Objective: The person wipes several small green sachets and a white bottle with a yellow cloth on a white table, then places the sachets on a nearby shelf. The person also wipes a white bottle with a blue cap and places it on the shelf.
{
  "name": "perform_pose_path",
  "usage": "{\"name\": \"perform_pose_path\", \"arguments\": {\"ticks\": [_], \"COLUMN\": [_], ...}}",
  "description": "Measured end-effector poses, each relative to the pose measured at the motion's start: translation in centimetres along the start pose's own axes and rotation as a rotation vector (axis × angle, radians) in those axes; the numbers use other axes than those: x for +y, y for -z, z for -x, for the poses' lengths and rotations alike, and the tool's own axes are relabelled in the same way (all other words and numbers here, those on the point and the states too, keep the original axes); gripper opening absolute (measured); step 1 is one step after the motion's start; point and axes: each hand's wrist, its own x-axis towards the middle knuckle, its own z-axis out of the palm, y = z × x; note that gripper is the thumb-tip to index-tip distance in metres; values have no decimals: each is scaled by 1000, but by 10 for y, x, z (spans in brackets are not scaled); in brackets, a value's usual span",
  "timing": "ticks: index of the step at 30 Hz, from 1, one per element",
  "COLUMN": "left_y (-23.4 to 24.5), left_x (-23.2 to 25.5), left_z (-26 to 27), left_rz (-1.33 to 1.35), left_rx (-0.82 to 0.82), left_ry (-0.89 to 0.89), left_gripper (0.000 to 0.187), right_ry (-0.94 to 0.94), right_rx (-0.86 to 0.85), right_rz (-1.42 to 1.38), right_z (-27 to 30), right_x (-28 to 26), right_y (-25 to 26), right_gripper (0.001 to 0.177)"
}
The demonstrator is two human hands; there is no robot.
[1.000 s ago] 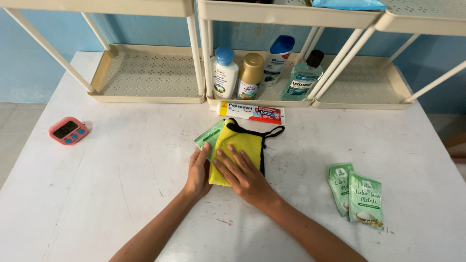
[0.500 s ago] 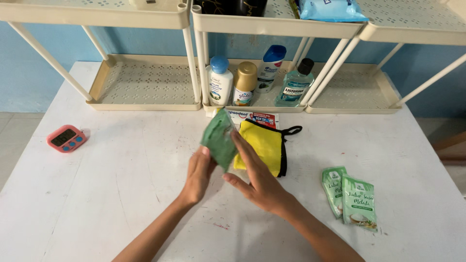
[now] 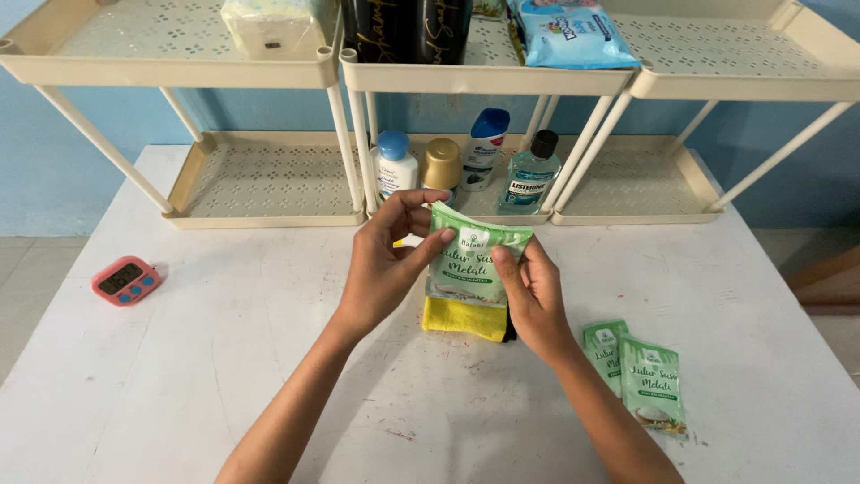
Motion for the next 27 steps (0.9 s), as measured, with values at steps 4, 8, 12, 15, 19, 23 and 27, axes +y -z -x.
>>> {"name": "perform_pose_path", "arguments": {"ticks": [4, 8, 12, 15, 19, 23, 27], "left_y": [-4, -4, -6, -6, -6, -2, 19], "left_x": [6, 15, 22, 24, 23, 26, 31], "left_z": [-9, -17, -24, -31, -43, -61, -72], "left_rz": [-5, -54, -123, -2, -13, 26, -148], "left_rx": [21, 34, 93, 85, 64, 4, 26], "left_ry": [-50, -93, -102, -124, -146, -171, -145], "left_gripper": [32, 34, 40, 44, 51, 53, 47], "right_ry": [15, 74, 78, 271, 179, 163, 295], "right_rx": [92, 127, 138, 156, 74, 139, 266], "right_rz": [-72, 1, -13, -14, 189, 211, 196], "right_z": [-10, -22, -30, -34, -42, -71, -130], "right_x": [-5, -23, -49, -61, -63, -64, -75], "right_y": [11, 21, 17, 10, 21, 39, 70], "right_gripper": [29, 24, 33, 51, 22, 15, 18]}}
